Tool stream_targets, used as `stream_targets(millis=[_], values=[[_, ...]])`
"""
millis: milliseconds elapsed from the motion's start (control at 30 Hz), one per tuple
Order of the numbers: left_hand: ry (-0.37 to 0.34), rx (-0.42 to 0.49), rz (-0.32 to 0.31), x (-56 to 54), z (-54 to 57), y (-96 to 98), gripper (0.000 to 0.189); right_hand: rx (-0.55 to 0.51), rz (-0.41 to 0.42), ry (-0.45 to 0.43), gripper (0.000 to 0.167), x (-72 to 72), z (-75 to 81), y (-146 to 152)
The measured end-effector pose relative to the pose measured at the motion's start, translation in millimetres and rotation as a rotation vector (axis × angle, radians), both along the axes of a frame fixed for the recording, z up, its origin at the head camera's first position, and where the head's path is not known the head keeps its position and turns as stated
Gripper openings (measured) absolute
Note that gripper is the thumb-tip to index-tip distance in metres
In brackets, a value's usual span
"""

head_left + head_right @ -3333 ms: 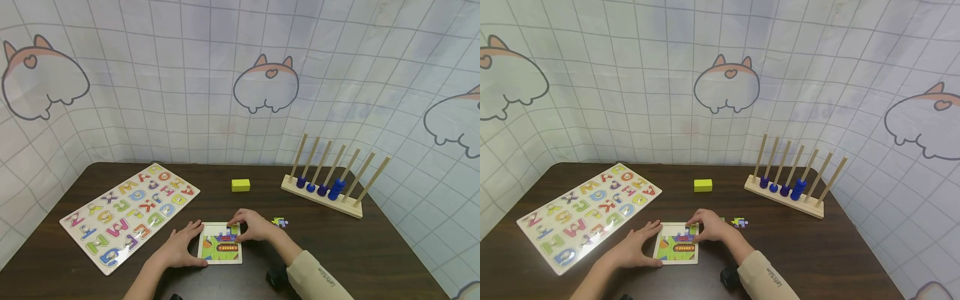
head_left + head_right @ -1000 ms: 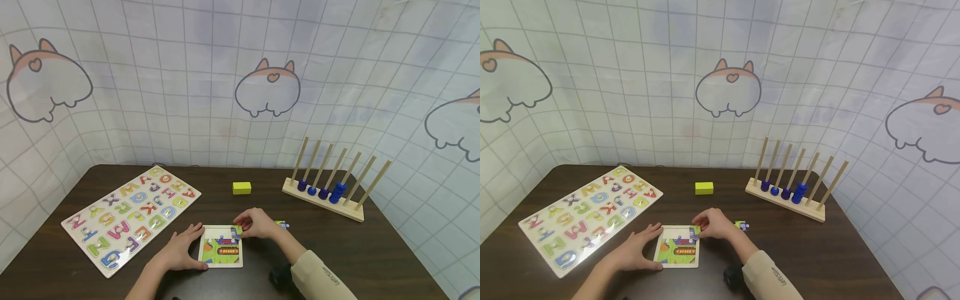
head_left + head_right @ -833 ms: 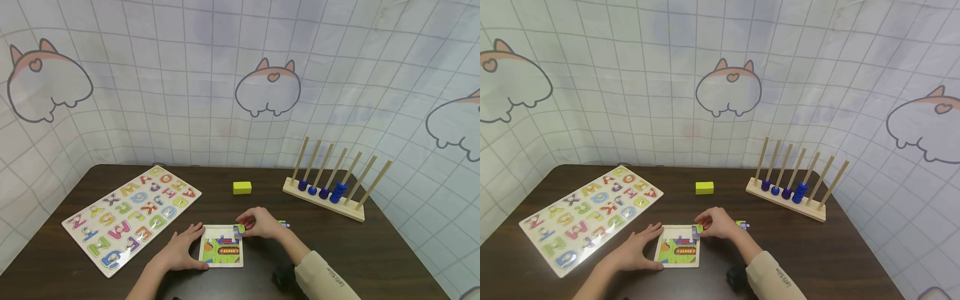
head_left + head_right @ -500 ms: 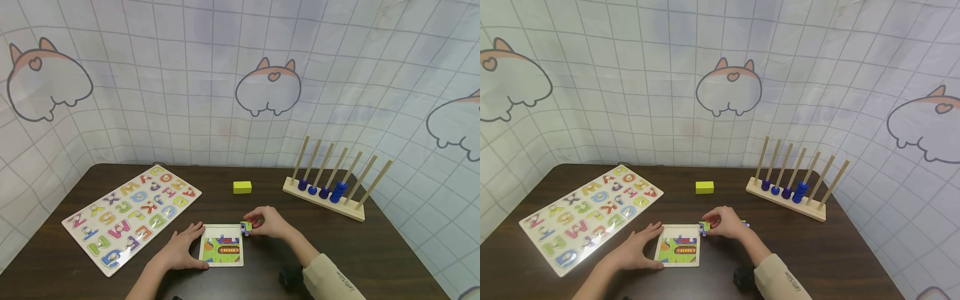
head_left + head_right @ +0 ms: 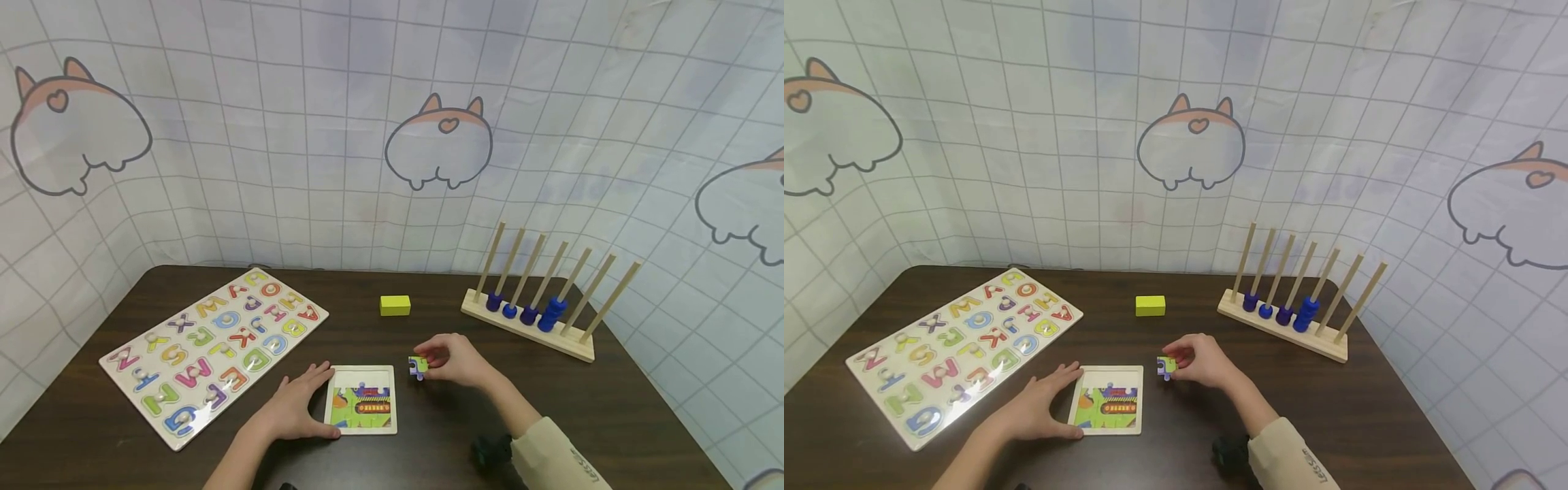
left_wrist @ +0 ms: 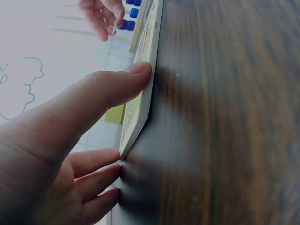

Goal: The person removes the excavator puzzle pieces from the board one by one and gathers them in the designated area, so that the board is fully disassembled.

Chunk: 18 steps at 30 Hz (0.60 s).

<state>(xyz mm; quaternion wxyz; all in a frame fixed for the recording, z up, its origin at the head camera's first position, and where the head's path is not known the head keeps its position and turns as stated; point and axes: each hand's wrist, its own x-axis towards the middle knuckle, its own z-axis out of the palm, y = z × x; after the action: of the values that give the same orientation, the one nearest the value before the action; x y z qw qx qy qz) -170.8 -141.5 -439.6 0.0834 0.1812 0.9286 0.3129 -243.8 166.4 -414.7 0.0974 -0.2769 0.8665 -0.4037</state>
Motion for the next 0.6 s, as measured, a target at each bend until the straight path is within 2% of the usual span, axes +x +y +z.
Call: stream_targets(millis=[233,600], values=[[-0.002,-0.012,0.006,-0.7,-1.6,0.0,0.099,-0.020,-0.020,-0.014,0.034,1.8,0.3,10],[-0.002,-0.015,0.015,-0.9,-1.9,0.6,0.098,-0.042,-0.029,0.016,0.035,5.3,0.9,36]])
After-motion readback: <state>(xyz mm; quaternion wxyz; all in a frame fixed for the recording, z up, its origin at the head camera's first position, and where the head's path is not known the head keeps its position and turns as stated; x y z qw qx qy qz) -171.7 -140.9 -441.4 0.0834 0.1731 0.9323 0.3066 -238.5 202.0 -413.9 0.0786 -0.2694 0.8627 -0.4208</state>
